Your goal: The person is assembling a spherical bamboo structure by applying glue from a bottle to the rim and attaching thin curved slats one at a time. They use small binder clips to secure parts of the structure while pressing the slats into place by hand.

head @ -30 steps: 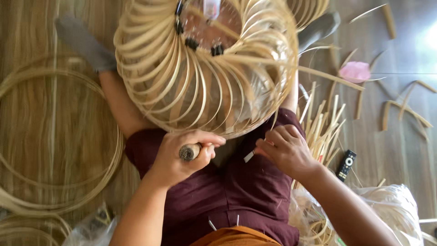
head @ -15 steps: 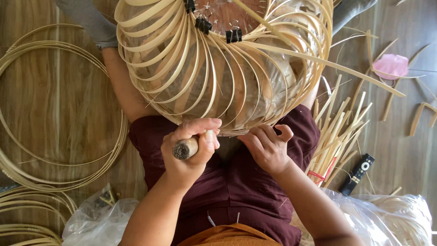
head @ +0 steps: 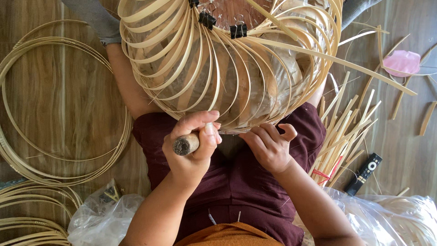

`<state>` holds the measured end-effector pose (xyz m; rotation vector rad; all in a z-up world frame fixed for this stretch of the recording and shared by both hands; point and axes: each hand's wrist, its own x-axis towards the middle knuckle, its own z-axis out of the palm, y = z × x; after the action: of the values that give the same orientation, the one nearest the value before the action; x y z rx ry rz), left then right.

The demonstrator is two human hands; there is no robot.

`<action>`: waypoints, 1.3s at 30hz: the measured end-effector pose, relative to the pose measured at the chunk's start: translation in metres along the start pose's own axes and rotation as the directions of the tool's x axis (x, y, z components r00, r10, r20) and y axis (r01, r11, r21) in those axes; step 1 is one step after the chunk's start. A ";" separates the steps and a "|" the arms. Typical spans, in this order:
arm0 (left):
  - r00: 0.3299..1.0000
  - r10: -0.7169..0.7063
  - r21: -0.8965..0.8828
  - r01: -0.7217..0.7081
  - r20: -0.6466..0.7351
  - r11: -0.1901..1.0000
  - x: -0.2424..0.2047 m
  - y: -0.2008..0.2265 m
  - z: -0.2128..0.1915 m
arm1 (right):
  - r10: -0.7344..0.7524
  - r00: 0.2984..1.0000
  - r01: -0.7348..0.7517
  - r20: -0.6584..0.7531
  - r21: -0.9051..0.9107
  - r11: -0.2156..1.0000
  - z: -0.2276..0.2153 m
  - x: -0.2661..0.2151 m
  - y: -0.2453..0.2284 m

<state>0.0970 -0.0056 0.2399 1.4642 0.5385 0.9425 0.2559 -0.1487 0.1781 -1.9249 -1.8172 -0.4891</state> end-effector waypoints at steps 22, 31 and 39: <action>1.000 0.020 0.055 -0.021 0.018 0.998 -0.003 0.001 0.000 | 0.000 0.998 0.003 0.059 -0.050 0.999 0.007 -0.008 -0.003; 0.827 0.247 0.098 -0.339 0.505 0.936 -0.001 0.005 0.033 | 0.241 0.939 -0.303 0.246 0.257 0.918 0.039 -0.049 0.002; 0.688 0.184 0.233 -0.466 0.702 0.854 0.000 0.018 0.046 | 0.516 0.843 -0.439 0.150 0.747 0.500 0.006 -0.035 -0.030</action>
<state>0.1309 -0.0351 0.2614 2.1907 -0.0968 0.5176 0.2237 -0.1740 0.1565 -1.6090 -1.0358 0.3541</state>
